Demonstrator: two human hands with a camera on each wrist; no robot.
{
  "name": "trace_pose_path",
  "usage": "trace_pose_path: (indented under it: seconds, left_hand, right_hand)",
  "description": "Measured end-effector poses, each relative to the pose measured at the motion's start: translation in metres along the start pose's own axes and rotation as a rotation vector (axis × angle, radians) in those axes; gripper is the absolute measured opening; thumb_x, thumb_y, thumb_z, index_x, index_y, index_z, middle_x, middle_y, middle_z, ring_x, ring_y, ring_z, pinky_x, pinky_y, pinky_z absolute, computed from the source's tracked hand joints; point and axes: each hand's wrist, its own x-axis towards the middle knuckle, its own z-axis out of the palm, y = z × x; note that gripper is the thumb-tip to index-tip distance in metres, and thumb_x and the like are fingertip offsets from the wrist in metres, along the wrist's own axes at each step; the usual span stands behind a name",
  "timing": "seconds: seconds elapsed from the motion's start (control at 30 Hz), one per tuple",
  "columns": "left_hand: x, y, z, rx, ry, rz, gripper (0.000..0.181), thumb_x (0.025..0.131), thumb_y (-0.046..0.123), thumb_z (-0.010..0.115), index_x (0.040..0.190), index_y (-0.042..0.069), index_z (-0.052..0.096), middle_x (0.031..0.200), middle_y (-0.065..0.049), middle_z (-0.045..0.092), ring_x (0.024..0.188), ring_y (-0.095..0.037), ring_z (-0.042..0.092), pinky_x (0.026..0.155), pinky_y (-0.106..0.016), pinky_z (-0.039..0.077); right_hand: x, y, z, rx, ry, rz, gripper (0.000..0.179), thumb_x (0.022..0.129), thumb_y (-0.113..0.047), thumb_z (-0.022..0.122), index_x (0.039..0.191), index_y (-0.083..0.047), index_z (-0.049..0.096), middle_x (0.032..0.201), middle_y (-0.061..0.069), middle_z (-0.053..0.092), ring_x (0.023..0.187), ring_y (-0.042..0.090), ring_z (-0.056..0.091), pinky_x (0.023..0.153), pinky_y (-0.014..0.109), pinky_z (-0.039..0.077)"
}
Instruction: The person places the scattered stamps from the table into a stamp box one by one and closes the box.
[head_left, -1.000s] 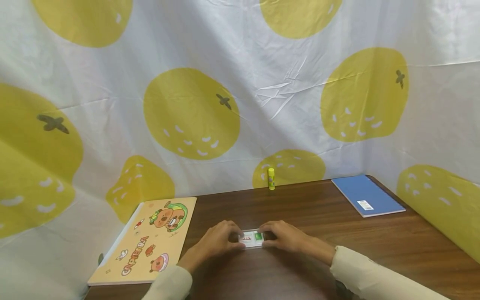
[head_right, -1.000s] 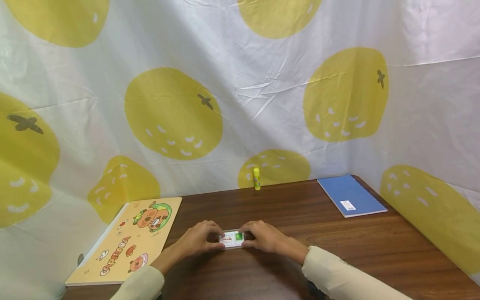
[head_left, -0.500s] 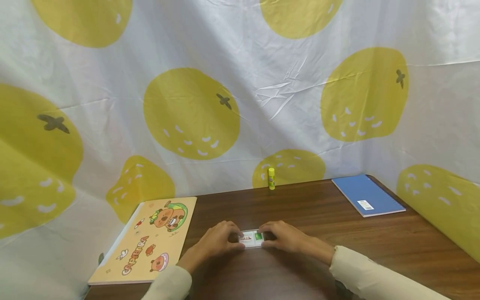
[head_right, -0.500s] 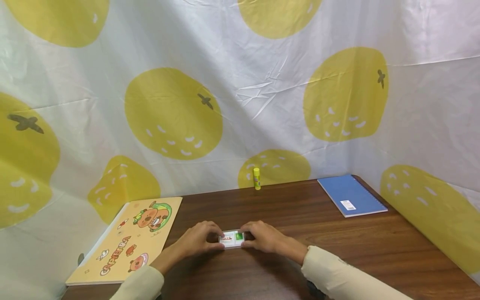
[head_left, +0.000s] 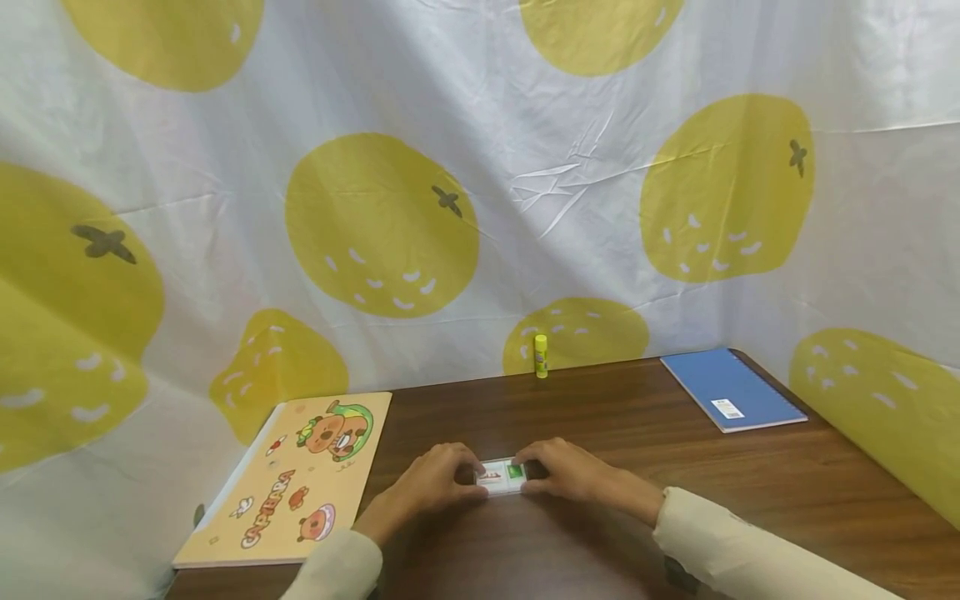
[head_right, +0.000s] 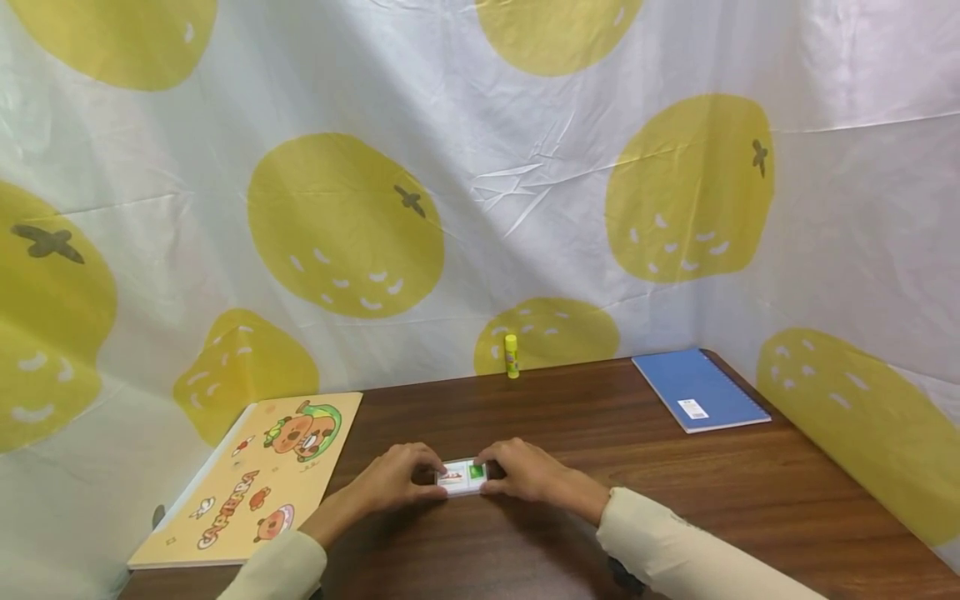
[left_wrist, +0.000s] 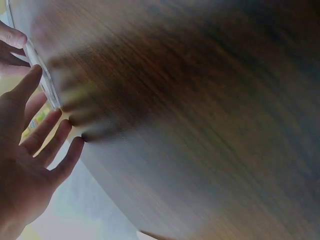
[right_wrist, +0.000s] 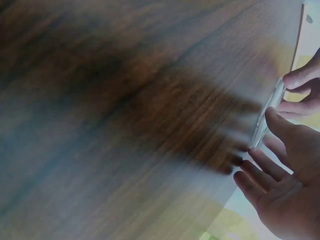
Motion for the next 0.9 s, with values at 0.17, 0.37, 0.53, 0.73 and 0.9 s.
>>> trace_pose_path:
  seconds: [0.17,0.37,0.53,0.73,0.9]
  left_hand:
    - [-0.0001,0.0006,0.0012,-0.017,0.027,0.022,0.029,0.086,0.035,0.086,0.106,0.014,0.078,0.106,0.004,0.073,0.099,-0.013,0.064,0.091,-0.039,0.055]
    - [0.0004,0.0007,0.0042,0.003,0.063,0.046,0.031,0.082,0.034,0.09,0.101,0.014,0.078,0.103,0.004,0.072,0.096,-0.014,0.065,0.088,-0.038,0.055]
    - [0.0012,0.0009,0.0053,0.011,0.072,0.05,0.032,0.079,0.033,0.092,0.098,0.013,0.077,0.101,0.004,0.071,0.094,-0.013,0.064,0.086,-0.037,0.055]
    - [0.0011,0.0017,0.0042,0.004,0.063,0.046,0.031,0.079,0.032,0.092,0.097,0.012,0.076,0.101,0.003,0.071,0.092,-0.014,0.064,0.084,-0.035,0.055]
    - [0.001,0.0036,0.0028,-0.005,0.056,0.04,0.031,0.08,0.03,0.092,0.099,0.011,0.076,0.099,0.002,0.072,0.089,-0.013,0.063,0.081,-0.034,0.055]
  right_hand:
    - [0.001,0.0,-0.0006,0.003,0.001,0.014,0.036,0.088,-0.018,0.084,0.118,-0.001,0.073,0.116,0.012,0.076,0.11,0.028,0.071,0.095,0.043,0.057]
    - [0.0007,-0.0006,0.0016,-0.028,0.018,0.009,0.036,0.086,-0.018,0.086,0.116,-0.003,0.074,0.113,0.011,0.076,0.107,0.026,0.072,0.092,0.041,0.057]
    - [0.0006,-0.0019,0.0039,-0.037,0.03,-0.001,0.035,0.085,-0.017,0.086,0.115,-0.003,0.074,0.112,0.011,0.076,0.106,0.025,0.071,0.092,0.041,0.057]
    - [0.0007,-0.0032,0.0035,-0.033,0.035,-0.016,0.034,0.085,-0.016,0.086,0.114,-0.002,0.075,0.11,0.012,0.076,0.103,0.025,0.072,0.089,0.041,0.058]
    - [0.0011,-0.0021,0.0024,-0.038,0.022,0.008,0.035,0.085,-0.016,0.086,0.115,-0.003,0.074,0.111,0.012,0.076,0.105,0.025,0.071,0.09,0.042,0.058]
